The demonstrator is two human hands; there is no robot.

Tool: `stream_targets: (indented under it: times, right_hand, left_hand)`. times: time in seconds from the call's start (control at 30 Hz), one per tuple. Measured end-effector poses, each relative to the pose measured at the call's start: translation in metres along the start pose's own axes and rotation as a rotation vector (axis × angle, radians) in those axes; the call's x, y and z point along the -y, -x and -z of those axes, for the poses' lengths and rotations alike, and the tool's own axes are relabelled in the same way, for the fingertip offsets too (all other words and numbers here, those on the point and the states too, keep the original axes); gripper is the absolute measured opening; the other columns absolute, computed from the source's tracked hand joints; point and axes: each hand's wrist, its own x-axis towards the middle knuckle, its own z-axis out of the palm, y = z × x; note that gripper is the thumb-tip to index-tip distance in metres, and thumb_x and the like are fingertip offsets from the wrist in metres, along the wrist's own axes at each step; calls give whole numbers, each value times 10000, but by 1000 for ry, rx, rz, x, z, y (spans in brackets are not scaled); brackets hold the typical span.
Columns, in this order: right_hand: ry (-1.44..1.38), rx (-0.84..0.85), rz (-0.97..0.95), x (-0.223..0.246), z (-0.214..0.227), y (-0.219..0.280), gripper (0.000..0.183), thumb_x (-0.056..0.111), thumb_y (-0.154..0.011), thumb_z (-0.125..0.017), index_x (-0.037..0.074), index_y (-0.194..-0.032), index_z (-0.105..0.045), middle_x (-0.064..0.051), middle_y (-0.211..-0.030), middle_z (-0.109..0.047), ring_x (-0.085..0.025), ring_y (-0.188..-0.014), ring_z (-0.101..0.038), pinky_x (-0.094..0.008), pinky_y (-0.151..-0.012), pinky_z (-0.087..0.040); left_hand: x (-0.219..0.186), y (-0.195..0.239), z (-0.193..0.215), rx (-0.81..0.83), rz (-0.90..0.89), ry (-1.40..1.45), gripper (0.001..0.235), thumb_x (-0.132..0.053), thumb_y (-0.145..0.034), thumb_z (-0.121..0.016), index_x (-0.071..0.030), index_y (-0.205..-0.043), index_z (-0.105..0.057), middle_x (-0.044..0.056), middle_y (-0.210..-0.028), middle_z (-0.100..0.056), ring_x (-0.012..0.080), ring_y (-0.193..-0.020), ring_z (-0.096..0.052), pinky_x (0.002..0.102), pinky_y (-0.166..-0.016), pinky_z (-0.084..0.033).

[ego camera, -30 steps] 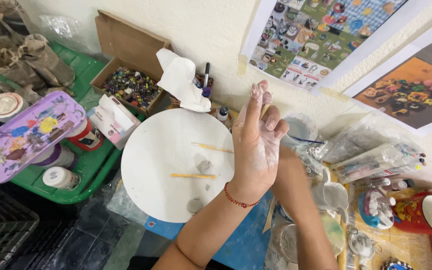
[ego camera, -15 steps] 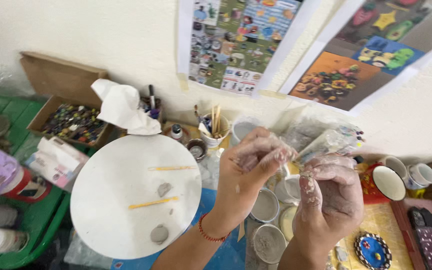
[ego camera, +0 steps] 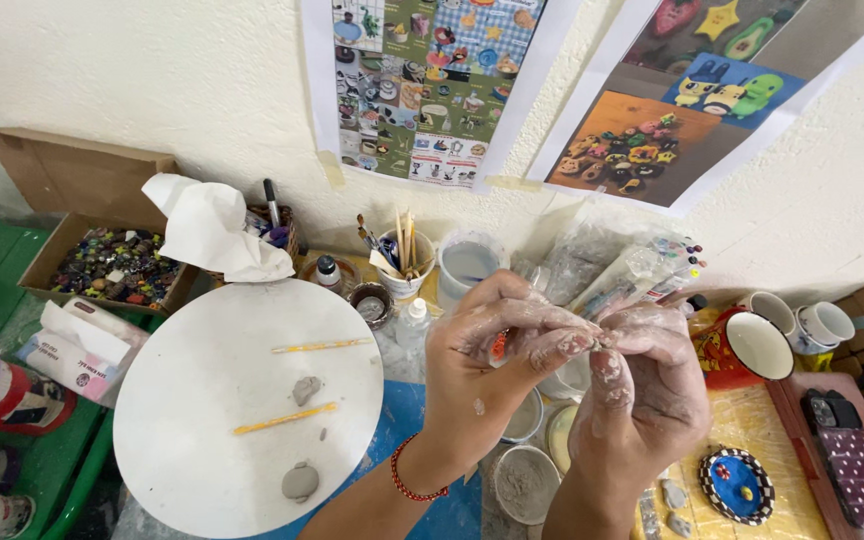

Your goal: The person molds and shapes small pieces of clay by hand and using a wooden tool on a white circular board. They pick up and handle small containers and tools while working at a cluttered workbench.

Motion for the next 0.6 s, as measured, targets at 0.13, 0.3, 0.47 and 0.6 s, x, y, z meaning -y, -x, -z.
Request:
stream_targets:
  times: [0.13, 0.3, 0.47, 0.6]
  right_hand:
    - [8, -17, -6, -2, 0, 0, 115, 23, -1060, -709, -26, -1033, -608, -96, -1065, -606, -151, -995, -555, -253, -954, -446]
    - [-148, 21, -54, -8, 7, -2, 167, 31, -1037, -752, 9, -1041, -586, -88, -1063, -590, -142, -973, -552, -253, -947, -474]
    - [-394, 76, -148, -11, 12, -7, 252, 19, -1024, -793, 54, -1095, -554, -55, -1025, -531, -125, -944, -531, -246, -912, -479]
    - [-600, 123, -307, -4, 12, -14, 303, 50, -990, -801, 65, -1119, -527, -65, -1047, -525, -143, -965, -547, -281, -848, -512]
  left_hand:
    - [3, 0, -3, -39, 0, -51, 156, -109, -872, -834, -84, -1022, -801, -11, -912, -683, 64, -816, -539, 207, -667, -382]
    - [11, 3, -5, 5, 108, 135, 140, -85, -909, -814, -41, -1041, -797, 8, -947, -631, 65, -824, -523, 212, -685, -374]
    - [16, 4, -7, 111, 158, 355, 134, -100, -999, -744, -26, -1108, -764, 37, -1051, -652, 88, -950, -604, 237, -841, -485]
    - [14, 4, -7, 126, 119, 263, 119, -94, -985, -755, -26, -1081, -770, 33, -1007, -664, 86, -922, -598, 234, -814, -476]
